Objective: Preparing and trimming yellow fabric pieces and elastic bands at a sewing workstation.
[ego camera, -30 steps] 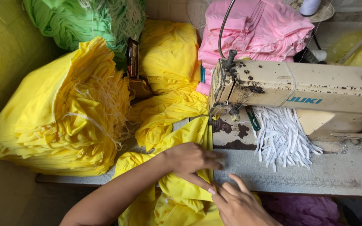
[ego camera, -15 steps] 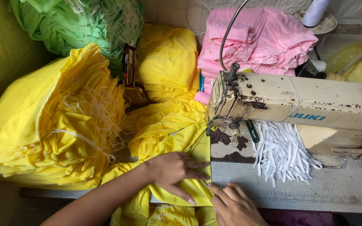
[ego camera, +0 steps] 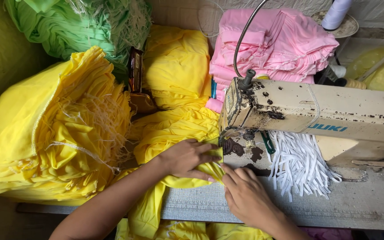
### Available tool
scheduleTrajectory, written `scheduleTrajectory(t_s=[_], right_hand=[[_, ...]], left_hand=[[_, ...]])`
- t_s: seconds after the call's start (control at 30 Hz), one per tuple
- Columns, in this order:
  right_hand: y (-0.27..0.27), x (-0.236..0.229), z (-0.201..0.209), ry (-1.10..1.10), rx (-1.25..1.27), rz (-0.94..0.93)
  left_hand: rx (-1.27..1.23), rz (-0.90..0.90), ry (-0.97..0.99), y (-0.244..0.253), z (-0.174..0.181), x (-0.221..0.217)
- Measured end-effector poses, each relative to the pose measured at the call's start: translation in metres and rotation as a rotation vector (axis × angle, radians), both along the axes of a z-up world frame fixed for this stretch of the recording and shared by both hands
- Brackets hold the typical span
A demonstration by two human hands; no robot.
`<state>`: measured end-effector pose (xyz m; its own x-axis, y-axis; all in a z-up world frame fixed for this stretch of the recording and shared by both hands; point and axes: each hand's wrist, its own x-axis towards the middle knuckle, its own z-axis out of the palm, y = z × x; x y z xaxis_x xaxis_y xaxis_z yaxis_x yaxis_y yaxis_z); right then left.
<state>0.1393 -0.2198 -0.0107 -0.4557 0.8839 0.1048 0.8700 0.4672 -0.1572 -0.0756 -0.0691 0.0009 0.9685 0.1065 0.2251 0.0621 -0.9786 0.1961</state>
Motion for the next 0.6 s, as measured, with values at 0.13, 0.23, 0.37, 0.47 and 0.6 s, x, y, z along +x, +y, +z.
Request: scheduleTrajectory(t_s=[0.13, 0.23, 0.37, 0.47, 0.6], right_hand=[[0.025, 0.003, 0.007, -0.042, -0.126, -0.066], [0.042, 0.005, 0.009, -0.055, -0.154, -0.094], [0.055, 0.008, 0.004, -0.083, -0.173, -0.112], [0.061, 0.012, 0.002, 0.366, -0.250, -0.169], [0.054, 0.029, -0.045, 0.911, -0.554, -0.203]], left_hand=[[0.089, 0.118, 0.021, 0.009, -0.011, 0.006], [0.133, 0.182, 0.054, 0.009, -0.011, 0.010], [0.137, 0.336, 0.030, -0.011, -0.001, 0.017], [0.204, 0.660, 0.218, -0.035, -0.013, 0.026], [0.086, 0.792, 0.416, -0.035, -0.006, 0.038]])
